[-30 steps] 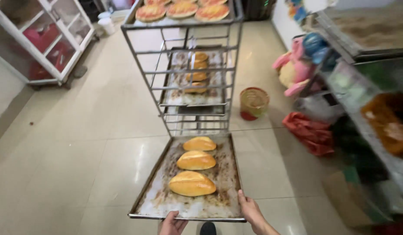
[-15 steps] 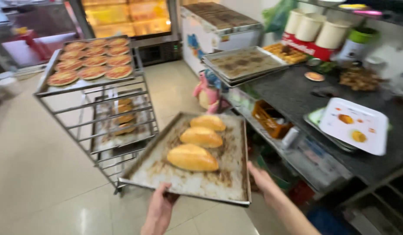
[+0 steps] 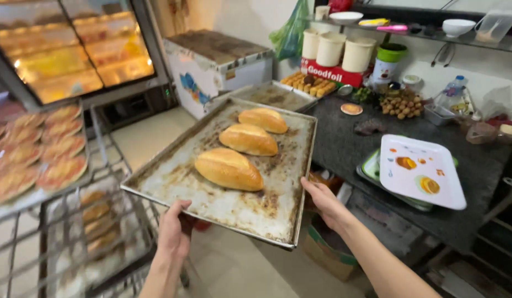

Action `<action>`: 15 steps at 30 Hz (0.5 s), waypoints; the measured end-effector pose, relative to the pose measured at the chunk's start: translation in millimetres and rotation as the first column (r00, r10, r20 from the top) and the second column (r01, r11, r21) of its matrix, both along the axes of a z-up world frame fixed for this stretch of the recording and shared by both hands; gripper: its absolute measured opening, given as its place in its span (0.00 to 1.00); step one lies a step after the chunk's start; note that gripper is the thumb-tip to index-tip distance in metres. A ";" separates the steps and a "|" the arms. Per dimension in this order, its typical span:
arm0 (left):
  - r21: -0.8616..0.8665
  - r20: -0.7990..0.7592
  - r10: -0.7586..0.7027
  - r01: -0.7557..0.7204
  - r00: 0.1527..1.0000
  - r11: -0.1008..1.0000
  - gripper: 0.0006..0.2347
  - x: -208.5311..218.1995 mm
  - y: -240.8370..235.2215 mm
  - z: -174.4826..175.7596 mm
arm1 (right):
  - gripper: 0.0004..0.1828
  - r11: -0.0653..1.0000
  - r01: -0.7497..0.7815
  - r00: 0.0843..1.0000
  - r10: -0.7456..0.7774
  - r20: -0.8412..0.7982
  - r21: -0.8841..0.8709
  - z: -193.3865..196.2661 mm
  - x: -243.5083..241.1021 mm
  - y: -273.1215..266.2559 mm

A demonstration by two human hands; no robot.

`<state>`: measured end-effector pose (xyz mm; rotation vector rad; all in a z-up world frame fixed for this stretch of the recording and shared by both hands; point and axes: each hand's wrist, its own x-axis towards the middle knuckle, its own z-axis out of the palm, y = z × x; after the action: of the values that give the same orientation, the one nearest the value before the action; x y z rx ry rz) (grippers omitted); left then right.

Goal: Transferring trays of bread rolls and mini pizzas from a cooling rack to a street-facing display cabinet.

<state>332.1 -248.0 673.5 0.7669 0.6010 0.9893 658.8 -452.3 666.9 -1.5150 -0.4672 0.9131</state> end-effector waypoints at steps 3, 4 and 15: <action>-0.031 -0.038 -0.010 0.009 0.999 0.999 0.06 37.1 69.0 -5.5 | 0.29 0.963 0.102 0.994 -0.089 0.062 -0.251 31.5 20.2 45.6; -0.025 -0.045 -0.026 0.025 0.999 0.999 0.06 51.2 83.9 12.6 | 0.29 0.962 0.116 0.993 -0.106 0.054 -0.246 28.1 34.3 63.8; -0.065 -0.070 -0.095 0.091 0.993 0.994 0.03 210.8 256.2 -12.9 | 0.20 0.986 0.155 0.955 -0.134 -0.264 0.058 -36.8 208.8 209.0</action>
<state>542.9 8.2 660.6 0.7722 0.6504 0.8561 867.6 -243.4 630.1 -1.3167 -0.1964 0.9508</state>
